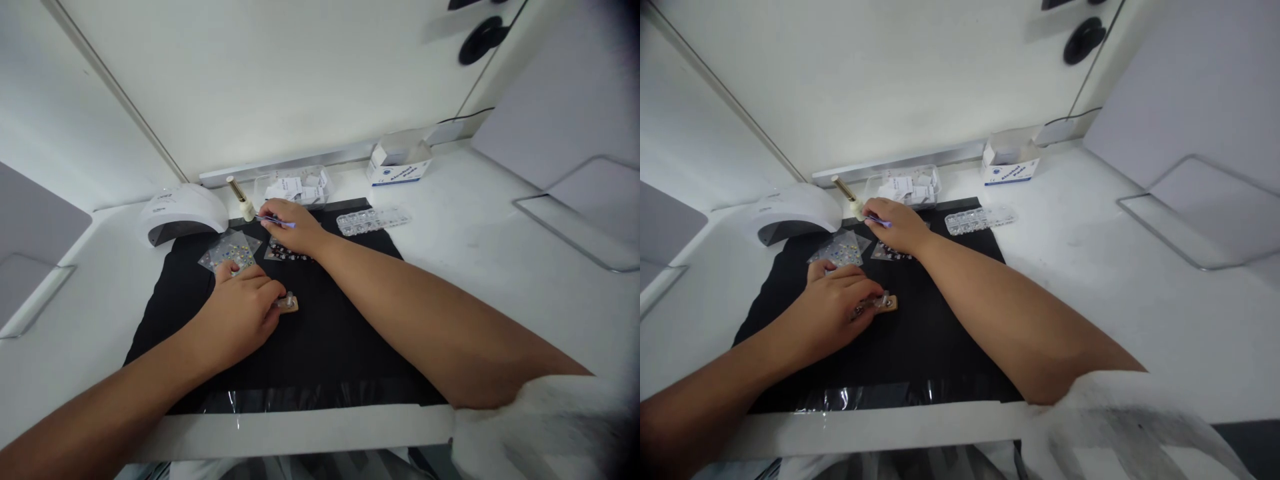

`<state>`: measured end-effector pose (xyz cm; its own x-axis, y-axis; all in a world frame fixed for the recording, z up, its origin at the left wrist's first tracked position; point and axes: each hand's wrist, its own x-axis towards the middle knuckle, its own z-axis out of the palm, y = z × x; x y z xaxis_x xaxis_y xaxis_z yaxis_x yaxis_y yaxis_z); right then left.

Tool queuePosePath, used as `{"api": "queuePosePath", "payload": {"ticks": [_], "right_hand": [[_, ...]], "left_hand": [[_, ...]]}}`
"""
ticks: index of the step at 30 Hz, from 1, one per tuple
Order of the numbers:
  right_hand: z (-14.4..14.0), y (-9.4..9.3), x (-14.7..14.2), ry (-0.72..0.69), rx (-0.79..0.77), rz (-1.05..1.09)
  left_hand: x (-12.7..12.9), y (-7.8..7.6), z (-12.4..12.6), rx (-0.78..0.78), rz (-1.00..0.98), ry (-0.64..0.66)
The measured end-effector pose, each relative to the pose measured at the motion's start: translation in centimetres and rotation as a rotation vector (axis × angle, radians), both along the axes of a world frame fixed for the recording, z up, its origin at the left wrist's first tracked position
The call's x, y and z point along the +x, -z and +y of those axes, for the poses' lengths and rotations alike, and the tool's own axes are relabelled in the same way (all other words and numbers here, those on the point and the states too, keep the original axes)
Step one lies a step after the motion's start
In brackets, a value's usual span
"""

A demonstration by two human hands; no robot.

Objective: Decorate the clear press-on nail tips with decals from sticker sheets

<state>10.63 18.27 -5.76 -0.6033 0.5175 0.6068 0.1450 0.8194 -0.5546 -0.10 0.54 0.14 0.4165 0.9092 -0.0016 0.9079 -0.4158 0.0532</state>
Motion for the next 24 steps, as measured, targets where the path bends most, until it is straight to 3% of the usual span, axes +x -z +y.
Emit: {"api": "queuePosePath", "payload": {"ticks": [10,18,24], "right_hand": [[0.1,0.0,0.0,-0.004,0.004,0.003],[0.0,-0.1,0.0,-0.013,-0.015,0.010],[0.1,0.0,0.0,-0.007,-0.020,0.001]], "left_hand": [[0.2,-0.6,1.4,-0.088,0.114,0.044],[-0.2,-0.4,1.6,-0.105,0.069,0.068],[-0.3,-1.1,2.6,-0.213,0.038,0.116]]}}
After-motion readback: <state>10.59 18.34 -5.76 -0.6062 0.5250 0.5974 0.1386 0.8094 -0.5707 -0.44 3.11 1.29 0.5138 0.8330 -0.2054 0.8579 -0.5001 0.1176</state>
